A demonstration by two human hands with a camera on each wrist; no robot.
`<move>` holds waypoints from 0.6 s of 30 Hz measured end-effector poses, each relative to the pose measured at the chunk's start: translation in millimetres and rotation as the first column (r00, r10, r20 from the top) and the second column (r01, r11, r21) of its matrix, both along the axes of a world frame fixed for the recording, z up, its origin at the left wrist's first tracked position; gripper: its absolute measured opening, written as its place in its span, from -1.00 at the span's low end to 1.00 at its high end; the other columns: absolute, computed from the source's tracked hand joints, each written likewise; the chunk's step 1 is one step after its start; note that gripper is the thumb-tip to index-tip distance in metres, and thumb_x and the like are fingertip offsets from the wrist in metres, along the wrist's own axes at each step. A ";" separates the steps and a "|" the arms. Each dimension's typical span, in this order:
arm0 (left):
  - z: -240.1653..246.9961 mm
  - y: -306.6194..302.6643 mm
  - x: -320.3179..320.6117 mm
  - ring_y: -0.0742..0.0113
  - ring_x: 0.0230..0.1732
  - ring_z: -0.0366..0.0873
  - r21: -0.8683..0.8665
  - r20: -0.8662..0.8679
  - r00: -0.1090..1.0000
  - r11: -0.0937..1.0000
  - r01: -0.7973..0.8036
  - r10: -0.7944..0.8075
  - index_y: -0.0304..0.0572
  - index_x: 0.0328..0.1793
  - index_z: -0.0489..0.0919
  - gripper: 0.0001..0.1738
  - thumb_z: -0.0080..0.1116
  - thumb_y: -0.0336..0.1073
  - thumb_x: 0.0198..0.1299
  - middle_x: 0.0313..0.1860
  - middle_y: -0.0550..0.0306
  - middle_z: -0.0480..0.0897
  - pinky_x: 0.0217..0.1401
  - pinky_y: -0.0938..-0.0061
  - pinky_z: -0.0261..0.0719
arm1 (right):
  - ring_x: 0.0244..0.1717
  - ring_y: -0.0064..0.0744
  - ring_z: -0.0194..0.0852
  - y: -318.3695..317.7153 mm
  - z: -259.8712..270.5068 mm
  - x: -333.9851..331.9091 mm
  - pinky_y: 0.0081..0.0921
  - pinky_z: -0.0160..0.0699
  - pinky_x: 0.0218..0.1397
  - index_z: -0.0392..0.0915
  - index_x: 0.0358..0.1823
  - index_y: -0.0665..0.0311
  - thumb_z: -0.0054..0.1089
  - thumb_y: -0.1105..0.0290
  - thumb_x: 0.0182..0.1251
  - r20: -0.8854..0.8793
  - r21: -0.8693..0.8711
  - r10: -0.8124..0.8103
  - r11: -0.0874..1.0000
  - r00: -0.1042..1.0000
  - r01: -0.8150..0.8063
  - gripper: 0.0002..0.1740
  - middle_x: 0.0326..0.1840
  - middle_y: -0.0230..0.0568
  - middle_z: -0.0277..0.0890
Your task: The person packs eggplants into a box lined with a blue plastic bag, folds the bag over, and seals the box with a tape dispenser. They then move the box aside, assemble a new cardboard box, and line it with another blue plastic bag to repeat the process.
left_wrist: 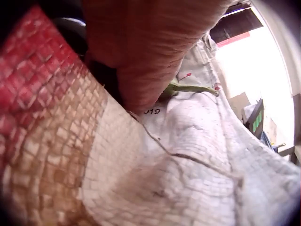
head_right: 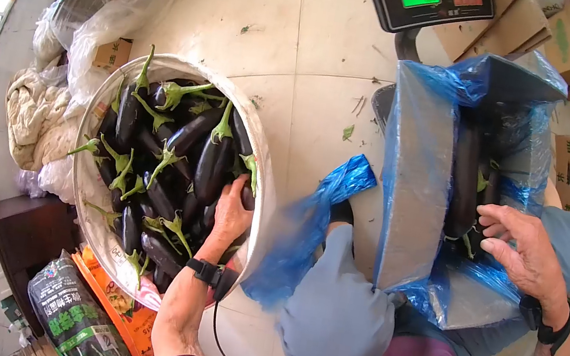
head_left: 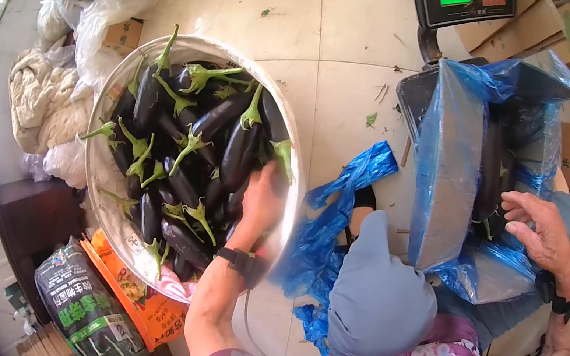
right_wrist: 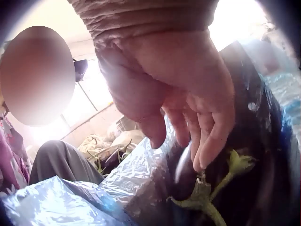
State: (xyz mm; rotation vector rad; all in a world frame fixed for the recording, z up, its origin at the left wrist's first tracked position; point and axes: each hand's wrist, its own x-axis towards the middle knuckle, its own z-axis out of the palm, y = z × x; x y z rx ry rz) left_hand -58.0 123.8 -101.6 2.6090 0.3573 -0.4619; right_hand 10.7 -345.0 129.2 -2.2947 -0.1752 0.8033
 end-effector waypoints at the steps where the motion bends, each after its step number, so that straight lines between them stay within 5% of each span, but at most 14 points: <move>1: 14.8 -0.7 1.8 -0.21 0.08 0.54 -0.086 0.051 0.997 0.995 -0.048 0.053 -0.05 0.42 0.42 -0.22 0.38 -0.34 -0.03 0.08 -0.20 0.53 0.21 0.11 0.54 | -0.12 -0.25 0.66 -1.9 4.0 -1.5 -0.43 0.60 -0.05 0.49 0.24 0.38 0.26 0.49 0.22 0.008 -0.001 -0.007 1.000 1.000 0.007 -0.49 -0.05 -0.03 0.63; 3: 40.3 9.0 -1.9 -0.01 0.13 0.55 -0.207 0.144 0.978 0.971 -0.118 0.150 -0.12 0.45 0.41 -0.03 0.53 -0.36 -0.24 0.09 -0.12 0.55 0.27 0.25 0.51 | -0.12 -0.27 0.65 -5.3 9.5 -3.8 -0.44 0.61 -0.04 0.49 0.24 0.38 0.24 0.50 0.23 -0.003 0.019 0.015 1.000 1.000 -0.015 -0.50 -0.06 -0.04 0.63; 7: 131.5 29.4 -15.6 0.28 0.09 0.53 -0.417 0.331 0.857 0.876 -0.243 0.395 -0.09 0.43 0.42 -0.10 0.46 -0.50 -0.18 0.17 0.10 0.53 0.28 0.39 0.48 | -0.12 -0.29 0.66 -5.1 10.0 -3.6 -0.43 0.61 -0.02 0.49 0.22 0.38 0.22 0.50 0.24 -0.004 0.057 -0.037 0.998 0.999 0.037 -0.53 -0.09 -0.05 0.63; 8: 157.9 34.3 -13.4 0.28 0.09 0.52 -0.405 0.424 0.801 0.879 -0.250 0.423 -0.12 0.44 0.39 -0.11 0.42 -0.53 -0.14 0.17 0.09 0.53 0.29 0.38 0.48 | -0.12 -0.29 0.66 -2.0 11.3 -3.3 -0.43 0.61 -0.02 0.49 0.22 0.38 0.22 0.50 0.24 -0.003 0.067 -0.031 0.997 1.000 0.031 -0.53 -0.09 -0.05 0.63; 12: 234.5 65.6 -5.9 0.07 0.30 0.47 -0.850 0.382 0.577 0.519 -0.087 0.722 -0.11 0.57 0.24 -0.10 0.34 -0.45 0.05 0.33 -0.10 0.48 0.46 0.10 0.37 | -0.12 -0.28 0.68 12.9 18.9 0.2 -0.43 0.63 -0.04 0.51 0.20 0.38 0.22 0.54 0.25 0.092 0.174 0.037 0.983 0.995 -0.053 -0.55 -0.11 -0.06 0.64; 15: 266.5 61.6 4.7 -0.03 0.34 0.44 -0.902 0.408 0.615 0.401 0.158 0.675 -0.16 0.60 0.18 -0.06 0.36 -0.38 0.06 0.36 -0.20 0.44 0.49 -0.01 0.35 | -0.12 -0.32 0.67 21.1 32.4 2.5 -0.45 0.63 -0.04 0.51 0.22 0.36 0.27 0.54 0.25 0.177 0.240 0.051 0.966 0.983 -0.093 -0.54 -0.10 -0.08 0.64; 18: 290.8 14.0 30.9 -0.05 0.36 0.43 -0.959 0.281 0.675 0.219 0.178 0.683 -0.18 0.60 0.17 -0.05 0.40 -0.28 0.11 0.36 -0.20 0.44 0.49 -0.03 0.35 | -0.08 -0.32 0.65 27.4 43.8 10.2 -0.41 0.63 -0.03 0.44 0.32 0.31 0.38 0.44 0.23 0.192 0.367 -0.012 0.928 0.981 -0.061 -0.40 -0.08 -0.07 0.63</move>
